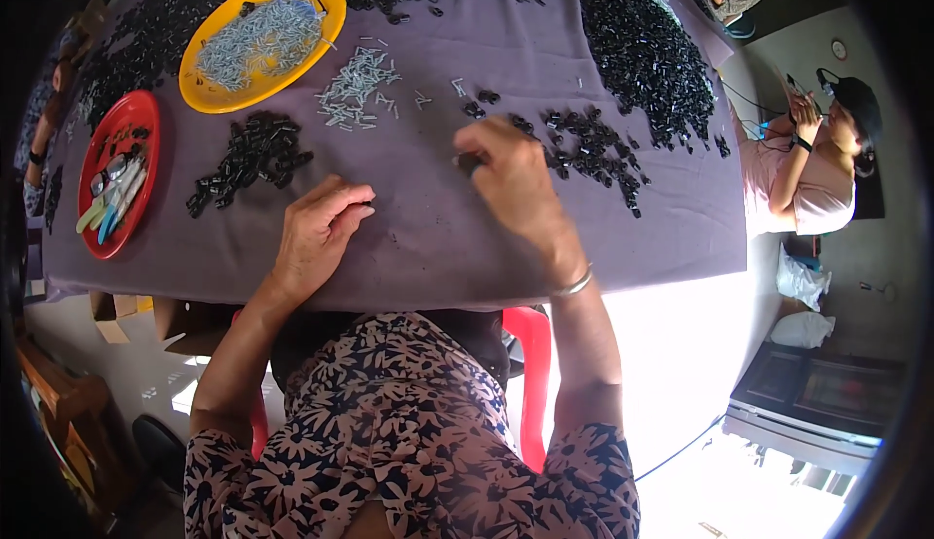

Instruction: The person inserts small metal pins into black plastic components by hand, taking the pins from a yellow tray and the components from a red tray at an assembly workstation.

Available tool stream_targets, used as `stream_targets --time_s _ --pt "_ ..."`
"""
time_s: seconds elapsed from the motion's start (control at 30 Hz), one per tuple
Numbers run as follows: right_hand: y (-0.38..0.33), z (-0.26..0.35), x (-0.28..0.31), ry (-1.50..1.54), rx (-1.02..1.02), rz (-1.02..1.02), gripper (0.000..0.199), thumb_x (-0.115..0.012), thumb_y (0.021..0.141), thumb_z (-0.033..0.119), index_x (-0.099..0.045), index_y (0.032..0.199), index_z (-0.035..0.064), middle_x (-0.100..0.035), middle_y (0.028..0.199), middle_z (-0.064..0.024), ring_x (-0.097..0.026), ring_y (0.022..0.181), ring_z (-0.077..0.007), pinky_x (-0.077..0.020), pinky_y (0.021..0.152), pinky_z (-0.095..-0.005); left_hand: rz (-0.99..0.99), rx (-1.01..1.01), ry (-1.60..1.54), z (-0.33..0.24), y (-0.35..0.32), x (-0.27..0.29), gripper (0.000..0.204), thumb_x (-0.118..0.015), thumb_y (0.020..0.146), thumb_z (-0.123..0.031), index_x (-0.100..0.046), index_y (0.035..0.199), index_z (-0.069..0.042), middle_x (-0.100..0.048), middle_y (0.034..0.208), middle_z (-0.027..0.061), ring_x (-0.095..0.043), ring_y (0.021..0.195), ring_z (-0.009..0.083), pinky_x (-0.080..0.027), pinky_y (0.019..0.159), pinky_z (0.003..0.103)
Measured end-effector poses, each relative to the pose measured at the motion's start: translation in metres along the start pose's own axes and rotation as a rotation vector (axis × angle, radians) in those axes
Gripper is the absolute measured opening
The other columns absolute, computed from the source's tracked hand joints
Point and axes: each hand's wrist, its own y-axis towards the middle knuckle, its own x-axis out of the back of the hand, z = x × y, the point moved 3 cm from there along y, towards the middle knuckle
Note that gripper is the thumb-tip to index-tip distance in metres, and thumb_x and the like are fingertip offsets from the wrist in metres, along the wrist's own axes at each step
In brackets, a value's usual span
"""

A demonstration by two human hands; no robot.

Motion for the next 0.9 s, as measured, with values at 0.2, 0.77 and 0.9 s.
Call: stream_targets --time_s 0.2,0.77,0.9 --pt "0.026 -0.023 0.002 -0.155 0.014 0.3 0.021 -0.056 0.069 -0.008 -0.066 0.087 -0.0029 -0.065 0.076 -0.0121 -0.064 0.069 -0.0249 -0.0501 0.067 -0.0335 -0.051 0.024 -0.032 0.0 0.006 -0.001 0.03 -0.073 0.079 0.007 -0.067 0.106 -0.004 -0.066 0.086 0.0084 -0.064 0.077 0.0197 -0.051 0.07 0.03" --pt "0.007 0.027 -0.079 0.465 -0.025 0.178 0.031 -0.051 0.077 -0.019 -0.067 0.096 0.0005 -0.06 0.084 0.0006 -0.056 0.076 -0.0068 -0.0468 0.071 -0.022 -0.098 0.065 0.039 0.014 0.004 0.006 0.038 -0.069 0.073 0.004 -0.064 0.109 -0.008 -0.068 0.084 0.004 -0.065 0.079 0.0245 -0.049 0.078 0.038" --pt "0.005 0.036 -0.082 0.322 0.04 0.137 0.027 -0.056 0.08 -0.018 -0.067 0.096 0.0011 -0.061 0.084 -0.0013 -0.057 0.077 -0.008 -0.0471 0.07 -0.0226 -0.097 0.086 0.036 0.014 0.003 0.007 0.04 -0.069 0.074 0.003 -0.062 0.112 -0.008 -0.068 0.083 0.0039 -0.066 0.079 0.0243 -0.049 0.079 0.038"
